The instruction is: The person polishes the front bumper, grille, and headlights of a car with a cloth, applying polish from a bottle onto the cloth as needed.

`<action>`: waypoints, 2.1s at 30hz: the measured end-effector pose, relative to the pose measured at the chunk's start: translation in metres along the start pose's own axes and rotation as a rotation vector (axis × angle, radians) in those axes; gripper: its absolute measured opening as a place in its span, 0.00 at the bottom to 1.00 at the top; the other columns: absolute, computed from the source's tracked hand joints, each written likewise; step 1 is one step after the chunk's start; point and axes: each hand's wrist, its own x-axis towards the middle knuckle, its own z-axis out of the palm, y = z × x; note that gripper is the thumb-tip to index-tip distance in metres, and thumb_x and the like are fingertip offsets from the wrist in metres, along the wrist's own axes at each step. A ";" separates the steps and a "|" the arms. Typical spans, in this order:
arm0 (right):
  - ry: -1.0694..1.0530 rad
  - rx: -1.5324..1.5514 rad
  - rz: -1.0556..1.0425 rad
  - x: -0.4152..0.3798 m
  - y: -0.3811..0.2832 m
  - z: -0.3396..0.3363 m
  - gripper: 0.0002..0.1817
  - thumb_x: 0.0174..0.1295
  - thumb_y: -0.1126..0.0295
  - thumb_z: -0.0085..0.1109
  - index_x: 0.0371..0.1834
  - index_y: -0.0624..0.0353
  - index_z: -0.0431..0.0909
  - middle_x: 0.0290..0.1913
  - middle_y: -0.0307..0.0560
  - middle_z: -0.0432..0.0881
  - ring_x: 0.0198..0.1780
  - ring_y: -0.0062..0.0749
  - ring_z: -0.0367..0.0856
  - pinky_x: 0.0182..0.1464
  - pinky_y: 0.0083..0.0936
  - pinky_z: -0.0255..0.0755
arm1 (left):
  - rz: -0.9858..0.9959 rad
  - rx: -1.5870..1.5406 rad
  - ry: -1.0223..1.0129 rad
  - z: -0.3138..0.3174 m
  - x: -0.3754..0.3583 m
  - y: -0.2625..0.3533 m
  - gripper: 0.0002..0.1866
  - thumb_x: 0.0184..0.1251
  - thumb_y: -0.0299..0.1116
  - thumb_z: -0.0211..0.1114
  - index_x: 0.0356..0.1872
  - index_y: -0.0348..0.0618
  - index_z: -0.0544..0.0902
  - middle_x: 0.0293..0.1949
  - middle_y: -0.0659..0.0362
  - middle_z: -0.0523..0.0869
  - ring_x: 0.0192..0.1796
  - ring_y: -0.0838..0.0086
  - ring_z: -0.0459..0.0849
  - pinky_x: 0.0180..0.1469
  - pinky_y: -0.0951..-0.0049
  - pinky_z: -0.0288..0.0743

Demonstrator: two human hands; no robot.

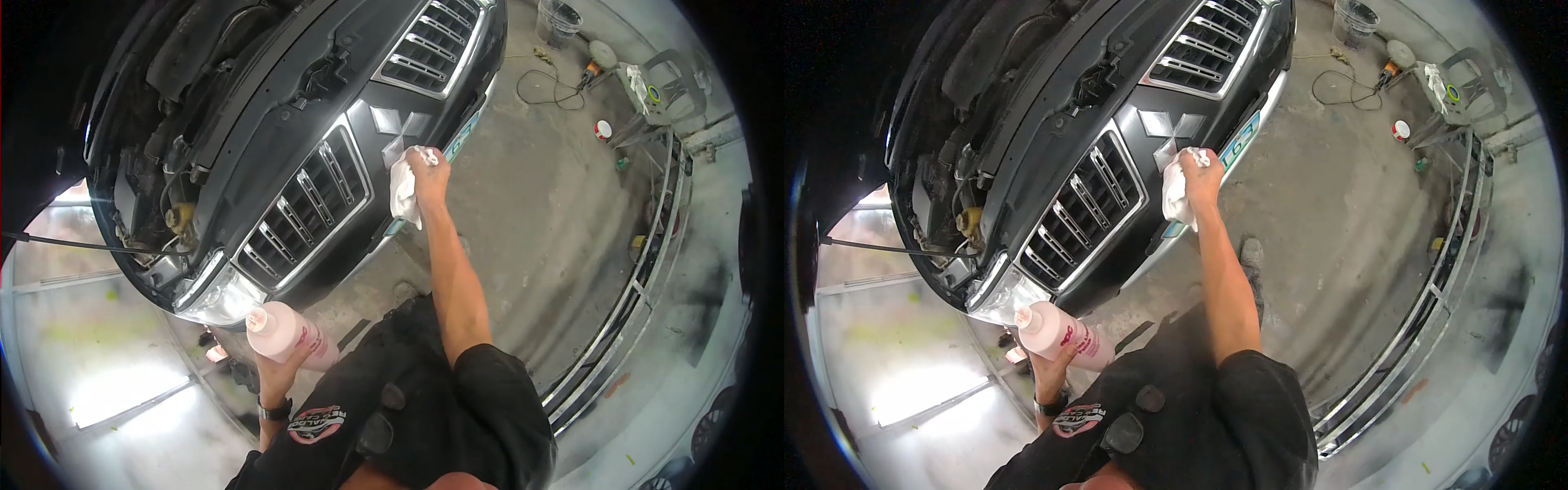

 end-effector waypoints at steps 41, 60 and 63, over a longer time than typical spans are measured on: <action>0.023 -0.290 0.094 0.014 -0.040 0.036 0.16 0.53 0.67 0.69 0.37 0.71 0.79 0.30 0.45 0.83 0.31 0.24 0.79 0.35 0.24 0.74 | -0.096 -0.156 0.075 -0.025 0.028 -0.030 0.34 0.51 0.28 0.81 0.59 0.34 0.75 0.52 0.55 0.84 0.53 0.72 0.84 0.57 0.68 0.79; -0.409 -0.732 -0.776 0.065 -0.076 0.019 0.09 0.59 0.77 0.66 0.42 0.59 0.79 0.39 0.53 0.81 0.42 0.52 0.82 0.42 0.37 0.76 | -0.106 -0.154 0.261 0.040 0.014 0.002 0.36 0.51 0.32 0.82 0.61 0.34 0.74 0.54 0.54 0.84 0.55 0.70 0.84 0.60 0.67 0.77; -0.479 -0.765 -0.790 0.070 -0.081 0.017 0.10 0.58 0.76 0.67 0.42 0.60 0.80 0.42 0.51 0.81 0.42 0.53 0.82 0.43 0.39 0.76 | -0.078 -0.107 0.271 0.066 0.013 0.004 0.36 0.52 0.31 0.82 0.61 0.34 0.74 0.54 0.54 0.84 0.56 0.70 0.84 0.60 0.66 0.77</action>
